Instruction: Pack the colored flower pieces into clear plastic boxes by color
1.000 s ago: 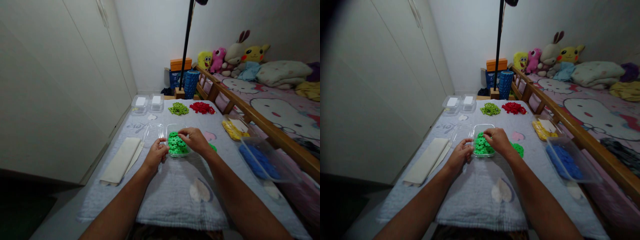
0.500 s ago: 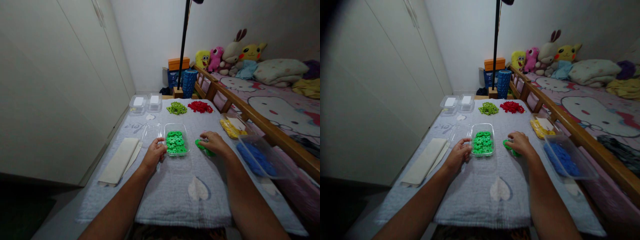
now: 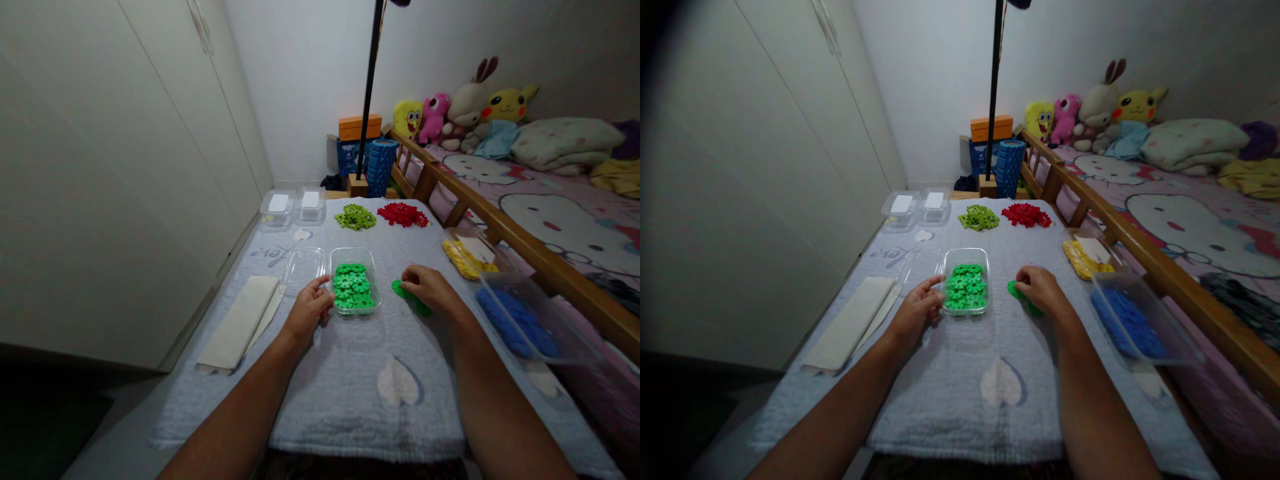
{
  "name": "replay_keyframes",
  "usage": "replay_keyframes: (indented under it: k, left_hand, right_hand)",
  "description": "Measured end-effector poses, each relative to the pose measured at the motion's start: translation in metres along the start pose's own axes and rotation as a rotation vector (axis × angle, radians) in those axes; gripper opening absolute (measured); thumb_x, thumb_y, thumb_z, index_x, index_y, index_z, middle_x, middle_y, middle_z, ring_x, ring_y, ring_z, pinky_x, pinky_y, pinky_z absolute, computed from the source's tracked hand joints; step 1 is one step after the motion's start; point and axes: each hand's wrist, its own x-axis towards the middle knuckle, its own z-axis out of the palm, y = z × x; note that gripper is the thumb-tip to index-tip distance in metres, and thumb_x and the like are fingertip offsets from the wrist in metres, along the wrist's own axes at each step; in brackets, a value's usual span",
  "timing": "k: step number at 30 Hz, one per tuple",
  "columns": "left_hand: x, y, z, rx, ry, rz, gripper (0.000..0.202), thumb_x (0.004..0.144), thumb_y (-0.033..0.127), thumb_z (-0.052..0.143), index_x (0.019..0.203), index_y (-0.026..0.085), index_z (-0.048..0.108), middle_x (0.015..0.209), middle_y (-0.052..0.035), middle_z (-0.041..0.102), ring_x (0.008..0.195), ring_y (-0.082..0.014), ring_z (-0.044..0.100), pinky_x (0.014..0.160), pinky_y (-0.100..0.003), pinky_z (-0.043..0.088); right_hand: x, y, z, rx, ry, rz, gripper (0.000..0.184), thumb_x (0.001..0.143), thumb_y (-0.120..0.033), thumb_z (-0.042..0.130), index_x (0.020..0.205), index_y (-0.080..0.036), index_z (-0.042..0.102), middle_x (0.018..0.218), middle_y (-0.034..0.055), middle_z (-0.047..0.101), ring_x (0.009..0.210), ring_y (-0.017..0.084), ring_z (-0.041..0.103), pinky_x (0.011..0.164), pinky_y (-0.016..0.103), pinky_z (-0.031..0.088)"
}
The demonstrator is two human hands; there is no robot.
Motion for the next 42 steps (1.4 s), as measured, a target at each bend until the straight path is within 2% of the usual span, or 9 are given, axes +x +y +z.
replay_keyframes:
  k: [4,8,11,18,24,30,36,39,42]
  left_hand:
    - [-0.001,0.0,0.001,-0.007,0.01,-0.013,0.068,0.067,0.034,0.076,0.128,0.015,0.051,0.058,0.0122,0.047,0.04,-0.0054,0.032,0.04,-0.02,0.027]
    - [-0.001,0.0,0.001,-0.005,0.021,-0.017,0.07,0.065,0.035,0.078,0.127,0.015,0.052,0.059,0.0122,0.046,0.041,-0.0053,0.032,0.04,-0.02,0.027]
    - [0.0,-0.001,0.001,-0.009,0.018,-0.006,0.068,0.065,0.034,0.077,0.126,0.015,0.053,0.058,0.0121,0.046,0.041,-0.0051,0.032,0.041,-0.02,0.027]
    - [-0.001,-0.001,0.002,-0.016,0.009,-0.006,0.066,0.067,0.032,0.076,0.126,0.014,0.052,0.057,0.0125,0.045,0.041,-0.0055,0.032,0.04,-0.02,0.027]
    - [-0.001,-0.001,0.002,-0.019,0.001,0.004,0.062,0.068,0.032,0.076,0.123,0.016,0.053,0.057,0.0127,0.044,0.041,-0.0053,0.032,0.041,-0.02,0.028]
    - [-0.002,0.0,0.002,-0.018,-0.01,0.006,0.061,0.068,0.032,0.075,0.123,0.016,0.052,0.056,0.0128,0.044,0.041,-0.0055,0.031,0.041,-0.019,0.027]
    - [-0.001,-0.002,0.001,-0.009,-0.019,0.001,0.061,0.069,0.032,0.075,0.123,0.017,0.05,0.057,0.0127,0.046,0.041,-0.0052,0.032,0.04,-0.019,0.028]
    - [-0.001,-0.002,0.0,0.002,-0.025,0.008,0.061,0.07,0.032,0.074,0.124,0.017,0.049,0.057,0.0128,0.045,0.041,-0.0054,0.032,0.039,-0.019,0.029]
    - [-0.001,-0.001,0.0,0.018,-0.026,0.014,0.06,0.071,0.032,0.074,0.124,0.017,0.049,0.057,0.013,0.044,0.041,-0.0056,0.032,0.04,-0.019,0.03]
  right_hand:
    - [-0.002,-0.007,-0.004,0.286,0.056,-0.03,0.019,0.074,-0.039,0.065,0.07,-0.02,0.065,0.065,0.0007,0.064,0.062,0.016,0.057,0.059,0.028,0.043]
    - [-0.005,-0.027,-0.004,0.565,0.227,-0.075,0.028,0.07,-0.046,0.074,0.073,-0.02,0.065,0.069,0.0005,0.063,0.064,0.016,0.057,0.06,0.027,0.046]
    - [-0.009,-0.045,0.002,0.638,0.31,-0.103,0.026,0.074,-0.046,0.073,0.076,-0.021,0.065,0.068,-0.0002,0.061,0.063,0.015,0.055,0.058,0.027,0.044]
    - [-0.008,-0.076,0.016,0.375,0.364,-0.305,0.015,0.084,-0.034,0.063,0.076,-0.022,0.065,0.078,0.003,0.068,0.076,0.019,0.06,0.075,0.032,0.048]
    - [0.013,-0.083,0.025,0.038,0.395,-0.399,0.011,0.086,-0.019,0.061,0.077,-0.022,0.065,0.08,0.0051,0.07,0.084,0.022,0.059,0.085,0.036,0.043]
    - [0.015,-0.077,0.03,0.058,0.39,-0.367,0.011,0.087,-0.024,0.06,0.084,-0.021,0.069,0.087,0.0069,0.073,0.086,0.023,0.062,0.085,0.037,0.044]
    - [0.007,-0.048,-0.009,0.186,0.444,-0.238,0.018,0.085,-0.033,0.058,0.082,-0.02,0.07,0.084,0.0056,0.074,0.079,0.021,0.065,0.078,0.034,0.048]
    - [0.006,-0.022,-0.025,0.155,0.306,-0.109,0.018,0.084,-0.034,0.06,0.084,-0.02,0.07,0.079,0.0045,0.072,0.072,0.02,0.064,0.07,0.032,0.048]
    - [0.005,0.0,-0.023,0.034,0.105,-0.012,0.014,0.081,-0.03,0.064,0.087,-0.02,0.072,0.082,0.006,0.073,0.073,0.02,0.066,0.067,0.03,0.047]
